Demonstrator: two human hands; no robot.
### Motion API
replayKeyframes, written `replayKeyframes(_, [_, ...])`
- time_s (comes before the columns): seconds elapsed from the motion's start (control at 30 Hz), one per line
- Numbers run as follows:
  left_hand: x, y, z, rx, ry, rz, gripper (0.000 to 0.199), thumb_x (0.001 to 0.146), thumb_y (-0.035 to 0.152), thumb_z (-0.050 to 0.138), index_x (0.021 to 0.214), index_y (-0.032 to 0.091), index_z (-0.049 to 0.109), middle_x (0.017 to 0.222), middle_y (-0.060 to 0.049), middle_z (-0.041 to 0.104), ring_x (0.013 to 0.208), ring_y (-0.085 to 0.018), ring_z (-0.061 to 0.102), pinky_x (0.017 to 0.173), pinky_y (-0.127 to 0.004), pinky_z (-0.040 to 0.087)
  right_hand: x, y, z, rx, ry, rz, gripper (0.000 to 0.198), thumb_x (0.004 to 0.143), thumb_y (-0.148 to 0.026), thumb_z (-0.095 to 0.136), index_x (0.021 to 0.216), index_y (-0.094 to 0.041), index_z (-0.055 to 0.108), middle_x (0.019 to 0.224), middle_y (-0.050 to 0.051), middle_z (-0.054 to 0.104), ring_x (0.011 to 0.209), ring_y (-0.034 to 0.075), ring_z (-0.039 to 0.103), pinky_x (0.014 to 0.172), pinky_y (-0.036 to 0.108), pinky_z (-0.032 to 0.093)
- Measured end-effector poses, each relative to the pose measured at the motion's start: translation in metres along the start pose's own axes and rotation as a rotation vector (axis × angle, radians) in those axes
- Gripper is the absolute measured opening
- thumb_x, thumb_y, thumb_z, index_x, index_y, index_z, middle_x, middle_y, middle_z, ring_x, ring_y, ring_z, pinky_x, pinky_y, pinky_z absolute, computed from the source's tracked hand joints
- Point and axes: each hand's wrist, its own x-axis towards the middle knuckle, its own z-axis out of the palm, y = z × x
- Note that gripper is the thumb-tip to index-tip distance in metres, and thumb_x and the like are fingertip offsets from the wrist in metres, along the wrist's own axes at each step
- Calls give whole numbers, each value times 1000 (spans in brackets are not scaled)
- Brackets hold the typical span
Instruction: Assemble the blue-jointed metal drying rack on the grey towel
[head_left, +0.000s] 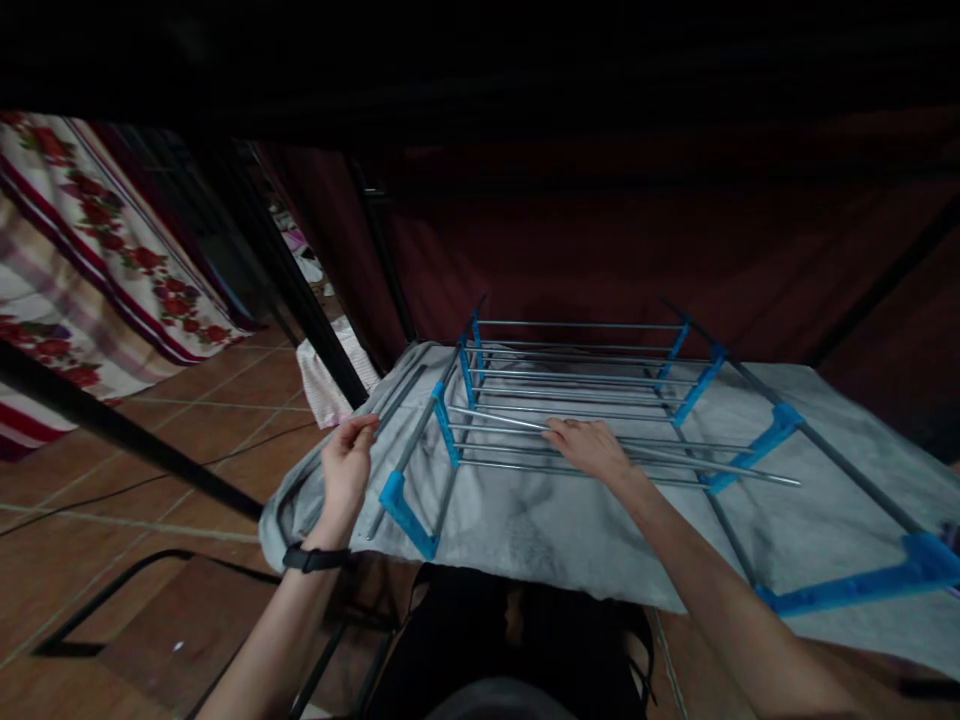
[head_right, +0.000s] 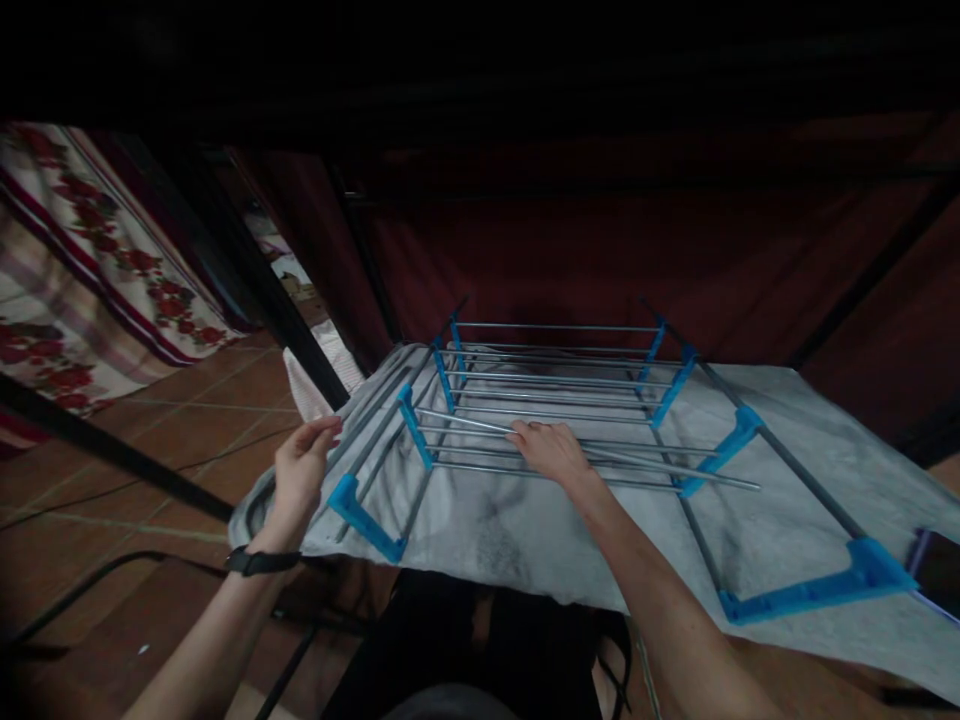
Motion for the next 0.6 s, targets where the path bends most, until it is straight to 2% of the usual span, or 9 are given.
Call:
replayKeyframes(0.07, [2,-16,9,-8,-62,-26,29,74,43,68,89,18,71,98,-9,72,93,-24,66,82,-36,54,2,0,3,6,7,-4,45,107,-48,22,123,-28,59,114,7,75,103,23,71,81,32,45])
replayKeyframes(0.13, [3,-21,20,-32,-124,-38,31,73,43,69,91,18,71,101,-10,73,98,-27,66,87,-39,53,4,0,4,12,21,-15,46,107,-48,22,124,-28,59,114,7,75,104,23,71,81,33,45])
replayKeyframes(0.37, [10,-17,56,-175,-304,-99,51,69,47,78,108,14,73,110,-13,74,112,-31,66,104,-45,48,5,-2,3,35,61,-13,44,107,-49,24,123,-28,59,118,6,74,104,23,70,80,32,45])
replayKeyframes(0.47, [11,-18,64,-216,-362,-101,61,65,51,82,113,14,73,118,-13,73,115,-33,65,106,-45,48,6,-1,2,25,64,-15,44,107,-49,23,121,-28,59,114,7,75,102,23,71,79,32,45])
replayKeyframes(0.6, [10,-22,68,-244,-394,-96,64,63,52,84,115,16,73,123,-13,72,123,-35,61,110,-46,45,8,1,3,5,61,-35,42,107,-47,24,120,-27,60,114,7,75,101,23,72,78,31,45])
